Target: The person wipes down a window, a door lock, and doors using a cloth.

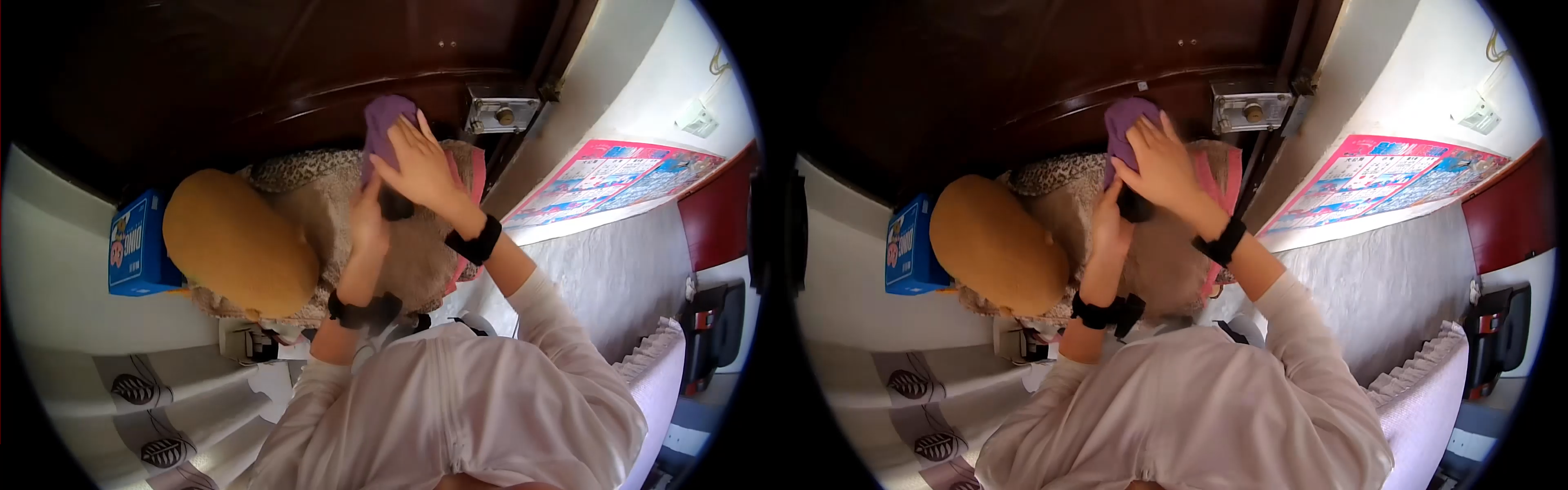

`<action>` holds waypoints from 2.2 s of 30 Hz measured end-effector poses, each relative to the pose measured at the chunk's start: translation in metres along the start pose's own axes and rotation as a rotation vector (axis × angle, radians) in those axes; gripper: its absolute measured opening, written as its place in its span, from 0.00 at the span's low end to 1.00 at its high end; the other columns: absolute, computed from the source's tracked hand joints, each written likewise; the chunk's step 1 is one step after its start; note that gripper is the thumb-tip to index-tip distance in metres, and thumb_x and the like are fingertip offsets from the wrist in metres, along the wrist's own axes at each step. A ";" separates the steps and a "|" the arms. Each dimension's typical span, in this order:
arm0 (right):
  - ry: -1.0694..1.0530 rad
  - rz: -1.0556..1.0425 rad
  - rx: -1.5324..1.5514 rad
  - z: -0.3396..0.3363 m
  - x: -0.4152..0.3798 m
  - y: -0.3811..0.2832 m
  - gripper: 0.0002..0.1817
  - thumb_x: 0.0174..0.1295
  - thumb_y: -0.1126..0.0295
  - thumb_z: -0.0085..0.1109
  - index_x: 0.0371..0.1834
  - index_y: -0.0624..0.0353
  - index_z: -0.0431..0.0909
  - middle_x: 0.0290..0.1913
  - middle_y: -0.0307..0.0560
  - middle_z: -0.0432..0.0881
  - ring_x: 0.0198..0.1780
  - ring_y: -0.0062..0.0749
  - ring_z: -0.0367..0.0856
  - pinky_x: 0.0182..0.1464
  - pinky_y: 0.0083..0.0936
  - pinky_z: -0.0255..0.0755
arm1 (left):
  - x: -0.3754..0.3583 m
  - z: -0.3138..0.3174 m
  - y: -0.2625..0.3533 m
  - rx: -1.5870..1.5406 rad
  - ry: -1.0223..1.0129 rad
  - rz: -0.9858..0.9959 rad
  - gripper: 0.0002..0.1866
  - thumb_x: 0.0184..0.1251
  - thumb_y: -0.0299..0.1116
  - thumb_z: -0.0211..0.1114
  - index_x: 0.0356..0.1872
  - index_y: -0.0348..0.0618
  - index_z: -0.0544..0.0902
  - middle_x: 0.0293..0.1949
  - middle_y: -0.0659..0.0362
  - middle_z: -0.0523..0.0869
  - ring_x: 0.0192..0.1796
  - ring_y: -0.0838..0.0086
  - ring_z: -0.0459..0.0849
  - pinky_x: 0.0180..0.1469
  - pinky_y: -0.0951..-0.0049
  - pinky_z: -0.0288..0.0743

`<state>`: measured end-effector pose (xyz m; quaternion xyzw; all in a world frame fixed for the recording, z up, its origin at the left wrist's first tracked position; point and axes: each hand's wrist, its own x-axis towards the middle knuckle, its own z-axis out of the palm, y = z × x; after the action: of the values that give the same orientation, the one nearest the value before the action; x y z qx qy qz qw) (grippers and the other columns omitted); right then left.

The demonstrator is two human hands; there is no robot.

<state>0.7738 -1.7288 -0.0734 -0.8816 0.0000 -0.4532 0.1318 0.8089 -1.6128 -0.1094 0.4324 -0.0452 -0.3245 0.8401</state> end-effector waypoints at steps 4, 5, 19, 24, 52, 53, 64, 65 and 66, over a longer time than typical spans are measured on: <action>0.016 0.380 0.013 -0.014 -0.033 0.023 0.19 0.61 0.62 0.56 0.41 0.70 0.69 0.42 0.69 0.74 0.50 0.64 0.71 0.67 0.49 0.54 | -0.001 0.020 -0.017 0.224 -0.013 -0.030 0.24 0.70 0.37 0.58 0.63 0.36 0.69 0.60 0.56 0.74 0.62 0.71 0.70 0.65 0.74 0.60; 0.084 0.479 0.004 -0.007 -0.041 0.027 0.18 0.58 0.62 0.56 0.39 0.68 0.70 0.40 0.64 0.75 0.47 0.61 0.73 0.65 0.49 0.57 | -0.005 0.030 -0.016 0.216 -0.044 -0.050 0.24 0.69 0.38 0.59 0.63 0.36 0.70 0.61 0.56 0.74 0.62 0.70 0.70 0.65 0.75 0.59; -0.011 0.279 -0.028 -0.014 -0.013 0.030 0.17 0.58 0.63 0.58 0.40 0.69 0.72 0.47 0.68 0.75 0.56 0.59 0.71 0.67 0.46 0.58 | -0.013 0.055 -0.006 0.420 0.076 -0.065 0.25 0.70 0.37 0.54 0.65 0.40 0.66 0.65 0.52 0.68 0.67 0.69 0.63 0.63 0.69 0.63; 0.111 0.345 0.088 0.003 -0.020 0.023 0.18 0.59 0.60 0.58 0.35 0.68 0.70 0.39 0.66 0.74 0.47 0.64 0.72 0.62 0.50 0.62 | -0.005 0.041 -0.005 0.295 0.110 -0.046 0.21 0.71 0.33 0.51 0.63 0.42 0.69 0.61 0.52 0.72 0.65 0.69 0.67 0.61 0.68 0.68; -0.309 0.190 0.210 0.034 -0.009 -0.008 0.23 0.58 0.62 0.59 0.45 0.71 0.68 0.53 0.72 0.70 0.61 0.62 0.66 0.70 0.48 0.50 | -0.017 -0.002 -0.004 0.031 0.177 0.027 0.27 0.72 0.37 0.49 0.69 0.39 0.59 0.63 0.51 0.68 0.62 0.63 0.70 0.63 0.65 0.67; -0.318 0.107 0.216 0.042 -0.002 -0.013 0.24 0.57 0.61 0.59 0.47 0.72 0.68 0.54 0.72 0.70 0.62 0.62 0.65 0.71 0.46 0.50 | -0.022 -0.009 -0.003 -0.029 0.287 0.015 0.23 0.73 0.35 0.47 0.66 0.40 0.63 0.61 0.54 0.72 0.61 0.67 0.72 0.61 0.67 0.69; -0.045 0.194 0.092 0.002 -0.008 -0.004 0.19 0.52 0.64 0.60 0.40 0.67 0.67 0.44 0.62 0.73 0.51 0.53 0.72 0.56 0.43 0.64 | -0.033 0.033 0.001 0.123 0.166 0.034 0.21 0.73 0.35 0.48 0.62 0.38 0.68 0.55 0.58 0.77 0.58 0.74 0.73 0.58 0.72 0.66; 0.017 0.270 0.084 -0.008 -0.014 0.002 0.18 0.52 0.65 0.61 0.38 0.66 0.66 0.40 0.61 0.72 0.47 0.54 0.73 0.50 0.44 0.67 | -0.032 0.038 -0.004 0.211 0.108 0.028 0.21 0.73 0.35 0.49 0.63 0.38 0.69 0.56 0.58 0.76 0.59 0.74 0.72 0.59 0.72 0.65; 0.057 0.356 0.186 -0.013 -0.019 0.008 0.18 0.52 0.65 0.61 0.38 0.65 0.66 0.38 0.60 0.71 0.44 0.54 0.72 0.47 0.44 0.66 | -0.030 0.044 -0.010 0.297 0.049 0.022 0.21 0.72 0.35 0.49 0.63 0.38 0.69 0.58 0.57 0.74 0.60 0.74 0.72 0.59 0.72 0.64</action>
<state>0.7533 -1.7369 -0.0830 -0.8385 0.1180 -0.4455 0.2906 0.7644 -1.6300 -0.0836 0.5589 -0.0772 -0.2943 0.7714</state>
